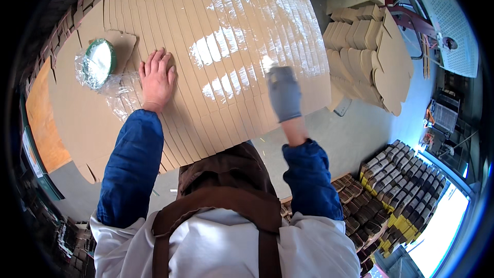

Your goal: The person applies a white paste to a large flat cardboard sheet using a brush. They repeatedly dip the brush into a small bowl and spread the paste in even strokes across the surface.

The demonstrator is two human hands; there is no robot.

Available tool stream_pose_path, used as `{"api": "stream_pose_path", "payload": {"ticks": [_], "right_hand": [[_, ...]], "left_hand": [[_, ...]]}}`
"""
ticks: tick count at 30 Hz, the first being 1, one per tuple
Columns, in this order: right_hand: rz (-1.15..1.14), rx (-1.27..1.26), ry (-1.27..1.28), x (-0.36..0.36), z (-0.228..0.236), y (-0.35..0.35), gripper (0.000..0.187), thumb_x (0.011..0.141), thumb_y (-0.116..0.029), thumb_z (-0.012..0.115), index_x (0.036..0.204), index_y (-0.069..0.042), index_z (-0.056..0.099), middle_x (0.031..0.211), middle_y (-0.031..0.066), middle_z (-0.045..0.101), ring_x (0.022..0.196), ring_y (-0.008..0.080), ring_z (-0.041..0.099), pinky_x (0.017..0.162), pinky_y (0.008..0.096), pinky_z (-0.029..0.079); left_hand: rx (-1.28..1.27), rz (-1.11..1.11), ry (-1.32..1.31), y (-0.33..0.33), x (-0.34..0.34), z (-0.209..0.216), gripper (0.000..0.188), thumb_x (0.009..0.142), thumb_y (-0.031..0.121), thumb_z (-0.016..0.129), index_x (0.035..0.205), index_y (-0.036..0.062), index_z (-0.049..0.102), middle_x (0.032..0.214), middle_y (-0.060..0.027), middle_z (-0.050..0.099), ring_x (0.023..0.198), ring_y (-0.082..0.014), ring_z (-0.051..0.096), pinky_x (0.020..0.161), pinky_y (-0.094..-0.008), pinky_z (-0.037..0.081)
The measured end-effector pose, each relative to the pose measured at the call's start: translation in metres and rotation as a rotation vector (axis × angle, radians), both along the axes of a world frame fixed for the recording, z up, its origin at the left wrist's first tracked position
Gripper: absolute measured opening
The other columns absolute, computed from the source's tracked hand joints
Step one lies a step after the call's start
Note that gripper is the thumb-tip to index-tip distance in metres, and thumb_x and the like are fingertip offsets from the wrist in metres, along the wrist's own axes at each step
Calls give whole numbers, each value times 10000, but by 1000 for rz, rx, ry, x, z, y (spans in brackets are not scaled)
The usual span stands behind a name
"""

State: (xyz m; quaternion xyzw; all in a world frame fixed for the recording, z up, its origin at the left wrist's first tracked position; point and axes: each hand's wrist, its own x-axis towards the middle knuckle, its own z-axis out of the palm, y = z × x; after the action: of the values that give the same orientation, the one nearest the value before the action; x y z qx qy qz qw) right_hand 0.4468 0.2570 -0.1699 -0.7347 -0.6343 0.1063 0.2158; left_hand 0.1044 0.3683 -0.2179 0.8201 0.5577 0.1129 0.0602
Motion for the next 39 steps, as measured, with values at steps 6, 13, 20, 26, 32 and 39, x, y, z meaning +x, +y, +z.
{"api": "stream_pose_path", "payload": {"ticks": [6, 13, 20, 26, 32, 39], "right_hand": [[189, -241, 145, -91, 52, -37, 123, 866, -104, 637, 986, -83, 653, 1043, 104, 636, 866, 316, 653, 743, 396, 542], [-65, -86, 76, 9, 32, -30, 126, 880, -94, 635, 1001, -70, 666, 1025, 140, 644, 851, 352, 648, 743, 411, 539], [-25, -208, 77, 76, 18, -36, 176, 862, -132, 653, 1038, -125, 671, 1121, 89, 637, 953, 329, 648, 834, 411, 531], [291, -188, -7, 28, 35, -54, 217, 797, -82, 637, 1011, -111, 656, 1120, 73, 621, 978, 314, 631, 814, 415, 536], [205, -131, -29, 55, 46, -50, 164, 794, -91, 649, 956, -107, 631, 1070, 61, 626, 919, 314, 630, 785, 416, 546], [129, -214, -66, 81, 42, -49, 217, 778, -72, 671, 989, -116, 636, 1118, 69, 625, 967, 317, 625, 821, 415, 537]], "left_hand": [[6, -23, -1, -2, 4, -3, 426, 924, 275, 572, 1330, 160, 517, 1464, -33, 447, 1390, -262, 361, 1135, -549, 239], [20, -10, 19, -3, 0, -4, 399, 934, 274, 555, 1315, 157, 529, 1457, -26, 458, 1383, -261, 369, 1143, -530, 231], [26, -9, 34, 0, 2, -3, 396, 941, 276, 548, 1318, 158, 526, 1456, -25, 460, 1388, -261, 366, 1145, -523, 229], [35, -31, 23, 2, 5, -4, 399, 947, 275, 543, 1326, 154, 521, 1457, -30, 460, 1393, -260, 362, 1147, -519, 225], [29, -35, 25, 0, 4, -3, 398, 950, 271, 533, 1331, 153, 519, 1458, -32, 458, 1400, -259, 354, 1145, -514, 227], [26, -39, 43, 1, 3, -4, 396, 960, 277, 519, 1335, 147, 518, 1459, -43, 461, 1404, -262, 350, 1150, -500, 226]]}}
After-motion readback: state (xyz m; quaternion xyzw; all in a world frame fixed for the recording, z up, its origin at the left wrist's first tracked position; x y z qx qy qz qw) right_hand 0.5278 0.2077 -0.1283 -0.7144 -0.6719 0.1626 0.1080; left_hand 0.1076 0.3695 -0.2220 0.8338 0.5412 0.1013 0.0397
